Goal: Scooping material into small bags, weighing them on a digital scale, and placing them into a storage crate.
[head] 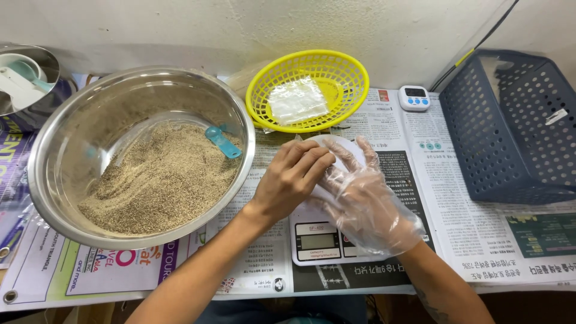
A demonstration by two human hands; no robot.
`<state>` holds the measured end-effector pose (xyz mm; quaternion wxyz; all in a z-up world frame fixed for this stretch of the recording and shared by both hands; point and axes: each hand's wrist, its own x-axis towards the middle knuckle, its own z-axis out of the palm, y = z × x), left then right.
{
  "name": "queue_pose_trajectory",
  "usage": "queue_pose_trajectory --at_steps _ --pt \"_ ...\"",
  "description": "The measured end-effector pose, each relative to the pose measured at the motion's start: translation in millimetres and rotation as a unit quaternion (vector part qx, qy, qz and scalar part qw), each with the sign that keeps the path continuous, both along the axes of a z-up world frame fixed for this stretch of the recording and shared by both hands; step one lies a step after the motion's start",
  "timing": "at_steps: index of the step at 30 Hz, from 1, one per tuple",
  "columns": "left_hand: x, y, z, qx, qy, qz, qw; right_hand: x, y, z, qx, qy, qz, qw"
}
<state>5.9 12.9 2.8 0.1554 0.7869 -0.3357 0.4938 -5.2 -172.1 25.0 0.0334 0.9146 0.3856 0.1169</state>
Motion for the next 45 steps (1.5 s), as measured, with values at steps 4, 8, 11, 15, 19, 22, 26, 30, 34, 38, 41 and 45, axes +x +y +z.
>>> queue_pose_trajectory --at_steps 4,8,11,15,19,22,26,30,34,38,41,45 --pt "-3 -5 4 -0.185 0.156 -0.104 0.965 -4 6 38 0.241 0.182 -0.038 0.953" --pt "-7 1 14 -0.377 0.369 -0.158 0.835 -5 -7 63 0.449 0.408 -0.04 0.794" --pt "-2 0 2 -0.412 0.386 -0.151 0.812 -6 -3 69 0.467 0.454 -0.089 0.754" --pt "-3 -2 0 -0.438 0.428 -0.141 0.778 4 -7 64 0.572 0.472 -0.127 0.658" --pt "-3 -3 3 -0.457 0.466 -0.151 0.743 8 -11 57 0.589 0.47 -0.161 0.638" --pt "-1 1 0 -0.45 0.479 -0.155 0.738 10 -13 51 0.597 0.46 -0.141 0.642" --pt "-1 2 0 -0.421 0.49 -0.164 0.745 12 -17 49 0.612 0.451 -0.129 0.637" --pt "-1 2 0 -0.428 0.487 -0.164 0.743 -1 8 79 0.579 0.427 -0.285 0.633" --pt "-3 3 2 -0.427 0.468 -0.16 0.758 7 -3 61 0.583 0.415 -0.212 0.666" --pt "-4 3 2 -0.307 0.335 -0.054 0.889 4 0 53 0.603 0.361 -0.202 0.682" --pt "-6 8 2 -0.073 0.167 0.044 0.982 15 -14 33 0.541 0.404 -0.095 0.732" --pt "-5 1 -7 0.032 0.104 0.114 0.988 7 -10 32 0.559 0.478 -0.055 0.675"
